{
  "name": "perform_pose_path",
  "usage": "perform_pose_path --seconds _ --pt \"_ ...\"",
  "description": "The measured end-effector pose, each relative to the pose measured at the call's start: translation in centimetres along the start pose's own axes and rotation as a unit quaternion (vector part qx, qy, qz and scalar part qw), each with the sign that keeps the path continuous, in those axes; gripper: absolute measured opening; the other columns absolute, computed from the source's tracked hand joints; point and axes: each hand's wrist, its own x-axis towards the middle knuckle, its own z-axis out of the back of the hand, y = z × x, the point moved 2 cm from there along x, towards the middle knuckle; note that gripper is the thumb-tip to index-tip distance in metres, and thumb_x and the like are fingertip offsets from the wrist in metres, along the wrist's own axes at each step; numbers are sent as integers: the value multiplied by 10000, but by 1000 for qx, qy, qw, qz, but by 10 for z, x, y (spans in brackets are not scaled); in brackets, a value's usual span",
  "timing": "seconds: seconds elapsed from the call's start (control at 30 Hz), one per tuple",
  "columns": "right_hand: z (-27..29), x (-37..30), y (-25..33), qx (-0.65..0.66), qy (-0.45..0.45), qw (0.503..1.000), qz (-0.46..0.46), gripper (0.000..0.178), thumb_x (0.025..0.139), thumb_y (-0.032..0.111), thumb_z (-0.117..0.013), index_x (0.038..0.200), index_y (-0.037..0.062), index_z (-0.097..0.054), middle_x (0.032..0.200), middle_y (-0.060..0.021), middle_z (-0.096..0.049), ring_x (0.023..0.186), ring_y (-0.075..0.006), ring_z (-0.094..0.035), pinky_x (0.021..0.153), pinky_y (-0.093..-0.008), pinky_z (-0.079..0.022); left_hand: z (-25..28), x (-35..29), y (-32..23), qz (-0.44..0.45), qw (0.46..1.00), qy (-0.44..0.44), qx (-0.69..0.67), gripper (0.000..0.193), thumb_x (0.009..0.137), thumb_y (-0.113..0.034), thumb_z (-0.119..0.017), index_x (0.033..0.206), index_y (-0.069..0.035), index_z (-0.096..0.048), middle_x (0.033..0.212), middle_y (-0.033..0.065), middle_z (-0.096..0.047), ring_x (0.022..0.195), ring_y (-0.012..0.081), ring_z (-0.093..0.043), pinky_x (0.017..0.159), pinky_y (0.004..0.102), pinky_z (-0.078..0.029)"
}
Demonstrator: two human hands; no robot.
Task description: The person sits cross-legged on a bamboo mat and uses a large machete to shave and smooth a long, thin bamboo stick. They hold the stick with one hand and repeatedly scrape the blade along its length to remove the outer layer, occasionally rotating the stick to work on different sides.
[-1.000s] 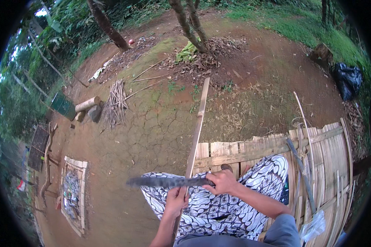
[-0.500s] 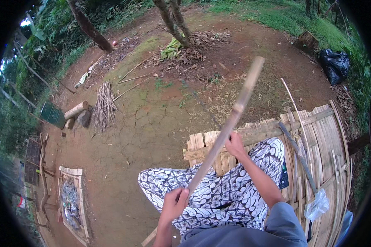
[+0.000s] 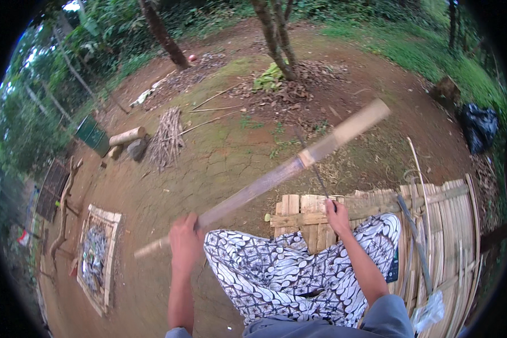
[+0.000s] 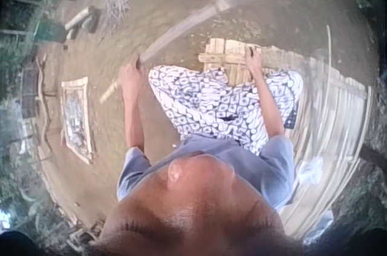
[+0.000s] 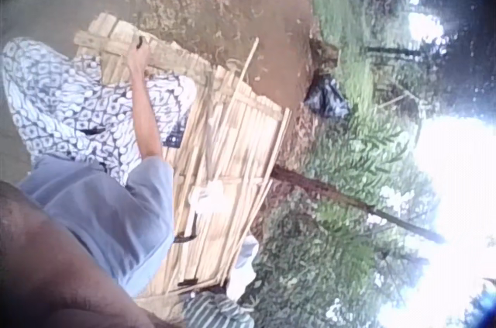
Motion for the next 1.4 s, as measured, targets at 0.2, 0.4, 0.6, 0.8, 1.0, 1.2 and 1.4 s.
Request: perform_pose_path --seconds 0.2,0.4,0.6,0.8,1.0,1.2,1.4 --pt "-13 3 -17 158 35 983 -85 494 971 462 -442 667 74 -472 521 10 -432 405 -84 -403 382 -246 -310 -61 51 55 80 995 -45 51 191 837 -103 -554 995 -31 -633 999 239 -538 997 408 -492 852 503 -393" --pt "-4 0 -7 219 33 963 -155 496 979 443 -428 639 82 -453 506 -2 -437 363 -97 -383 335 -255 -281 -106 112 84 97 964 -137 -208 204 873 -129 -557 1050 -49 -620 993 250 -518 1008 372 -497 876 455 -398" --pt "-4 0 -13 190 32 973 -127 504 970 474 -430 660 76 -447 478 1 -415 347 -98 -396 323 -253 -305 -65 146 61 173 759 -86 -622 324 970 -363 -467 1058 -69 -571 1174 156 -564 1169 292 -490 958 468 -382" --pt "-4 -7 2 224 60 964 -131 500 971 488 -421 689 76 -452 501 6 -417 369 -92 -398 341 -243 -312 17 138 1 35 573 -24 -818 383 989 -429 -384 1074 -88 -537 1265 161 -538 1273 296 -436 1039 536 -345" --pt "2 -24 57 395 24 911 -114 435 964 447 -472 764 61 -484 543 9 -419 388 -90 -392 359 -242 -330 15 81 -64 -30 472 10 -881 420 1001 -404 -330 1054 -73 -581 1280 208 -518 1293 333 -407 1084 542 -312" --pt "19 -22 111 598 -11 788 -146 333 943 298 -570 690 115 -454 541 41 -368 409 -73 -357 381 -236 -327 -27 -9 -121 -79 456 62 -884 580 996 -483 -227 1160 -48 -573 1393 235 -402 1345 332 -331 1126 465 -237" --pt "45 12 101 658 -24 736 -154 354 919 215 -605 638 178 -393 530 85 -322 425 -51 -322 401 -224 -316 -56 -61 -121 -64 649 149 -743 585 976 -468 -371 1340 -13 -426 1426 192 -367 1339 279 -344 1102 415 -280"
